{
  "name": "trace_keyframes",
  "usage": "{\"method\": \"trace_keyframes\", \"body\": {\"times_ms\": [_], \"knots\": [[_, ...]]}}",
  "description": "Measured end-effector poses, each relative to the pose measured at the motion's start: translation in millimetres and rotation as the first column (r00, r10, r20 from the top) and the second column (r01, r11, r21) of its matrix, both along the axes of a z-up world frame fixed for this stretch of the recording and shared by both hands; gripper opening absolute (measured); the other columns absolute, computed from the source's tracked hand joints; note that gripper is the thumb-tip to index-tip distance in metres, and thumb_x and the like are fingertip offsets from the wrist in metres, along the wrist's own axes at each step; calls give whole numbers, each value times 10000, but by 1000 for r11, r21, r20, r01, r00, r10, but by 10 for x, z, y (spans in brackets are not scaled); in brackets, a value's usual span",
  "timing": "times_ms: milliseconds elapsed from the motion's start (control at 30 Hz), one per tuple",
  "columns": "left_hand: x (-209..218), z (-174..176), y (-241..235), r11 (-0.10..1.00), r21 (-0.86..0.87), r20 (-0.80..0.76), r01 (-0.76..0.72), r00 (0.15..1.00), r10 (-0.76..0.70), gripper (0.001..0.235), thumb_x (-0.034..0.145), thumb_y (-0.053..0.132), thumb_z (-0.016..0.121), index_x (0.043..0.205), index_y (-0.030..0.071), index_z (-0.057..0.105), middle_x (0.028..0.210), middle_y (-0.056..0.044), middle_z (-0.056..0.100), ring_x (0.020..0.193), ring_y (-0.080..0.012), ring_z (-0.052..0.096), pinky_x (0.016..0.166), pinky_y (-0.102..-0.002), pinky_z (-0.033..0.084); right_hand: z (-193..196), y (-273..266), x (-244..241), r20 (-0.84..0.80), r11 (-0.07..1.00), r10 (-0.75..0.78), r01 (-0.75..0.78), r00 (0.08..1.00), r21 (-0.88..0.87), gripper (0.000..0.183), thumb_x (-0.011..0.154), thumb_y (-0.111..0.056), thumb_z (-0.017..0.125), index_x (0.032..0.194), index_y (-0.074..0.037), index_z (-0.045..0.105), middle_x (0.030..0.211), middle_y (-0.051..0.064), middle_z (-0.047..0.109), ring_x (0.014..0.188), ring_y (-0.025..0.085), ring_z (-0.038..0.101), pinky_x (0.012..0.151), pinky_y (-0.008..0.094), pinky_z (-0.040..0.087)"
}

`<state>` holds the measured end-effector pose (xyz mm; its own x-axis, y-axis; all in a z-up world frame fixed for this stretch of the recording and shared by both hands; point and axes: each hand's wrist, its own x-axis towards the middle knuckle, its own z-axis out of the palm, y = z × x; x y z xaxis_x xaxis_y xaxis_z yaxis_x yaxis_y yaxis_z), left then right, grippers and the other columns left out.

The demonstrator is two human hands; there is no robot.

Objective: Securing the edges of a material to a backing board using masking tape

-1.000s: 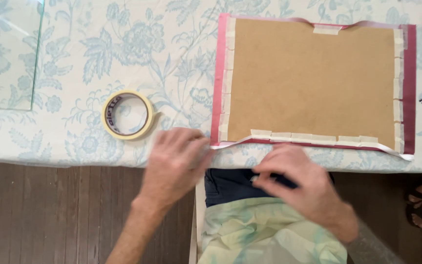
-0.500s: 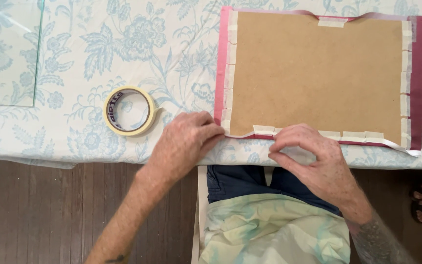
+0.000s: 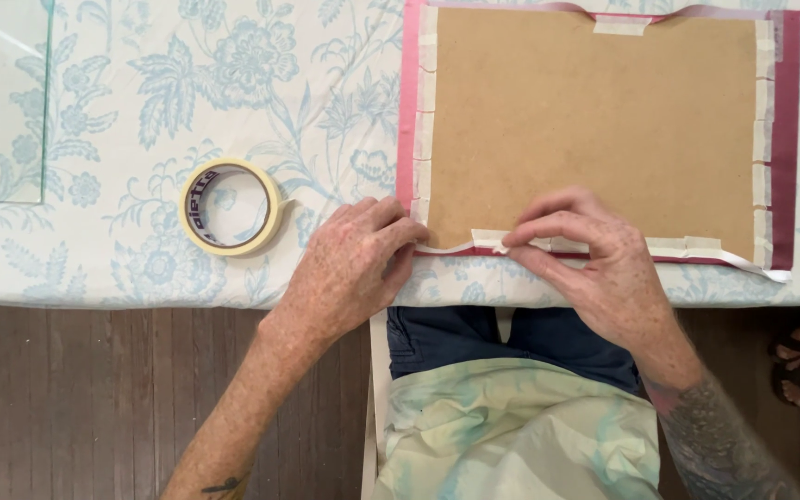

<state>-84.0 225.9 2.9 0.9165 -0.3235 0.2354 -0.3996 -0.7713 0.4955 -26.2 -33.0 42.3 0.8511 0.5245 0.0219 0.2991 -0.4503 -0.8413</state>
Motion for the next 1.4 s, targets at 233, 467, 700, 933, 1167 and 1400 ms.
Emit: {"method": "trace_keyframes", "body": {"times_ms": [233,467,700,933,1167,1400], "knots": [[-70,27,5,999,14,50,31,998,-32,260,820,143,659,1079,121,666,1026,-62,603,876,-291,577,757,-436,477,-12,137,-22,68,997,50,-54,996,55,144,879,-61,796,1019,-73,769,973,44,764,914,138,683,864,251,541],[0,-32,87,998,-55,-2,32,999,-32,111,950,160,713,1056,128,710,975,-37,697,853,-276,664,721,-418,507,-18,101,-32,-52,1000,-21,21,998,-4,224,873,-80,795,1093,-100,756,979,33,739,865,102,727,854,211,584],[122,-37,57,988,-139,-240,-66,970,31,177,850,156,667,981,176,784,892,6,719,746,-220,699,688,-381,529,-40,76,45,49,999,28,-27,998,-18,60,913,-88,780,963,-114,760,1053,33,703,971,127,672,867,246,500],[145,-18,46,976,-202,-280,-84,960,25,177,846,147,665,948,166,808,919,-8,732,749,-218,695,702,-367,520,51,189,139,71,994,108,-107,992,-16,106,888,-90,792,990,-67,778,958,62,765,932,146,686,852,252,573],[229,11,60,983,-163,-412,-88,911,13,228,846,126,670,980,224,825,835,35,662,663,-148,590,638,-341,483,90,372,283,-201,974,128,-161,971,-157,298,871,-209,805,1078,-99,620,920,33,799,864,104,757,807,245,595],[223,-35,91,982,-184,-386,-48,922,-28,216,899,145,666,1019,239,819,800,37,571,666,-145,556,638,-346,458,98,465,308,-303,953,133,-205,944,-223,276,870,-227,820,973,-128,584,870,-9,774,831,89,723,786,233,555]]}}
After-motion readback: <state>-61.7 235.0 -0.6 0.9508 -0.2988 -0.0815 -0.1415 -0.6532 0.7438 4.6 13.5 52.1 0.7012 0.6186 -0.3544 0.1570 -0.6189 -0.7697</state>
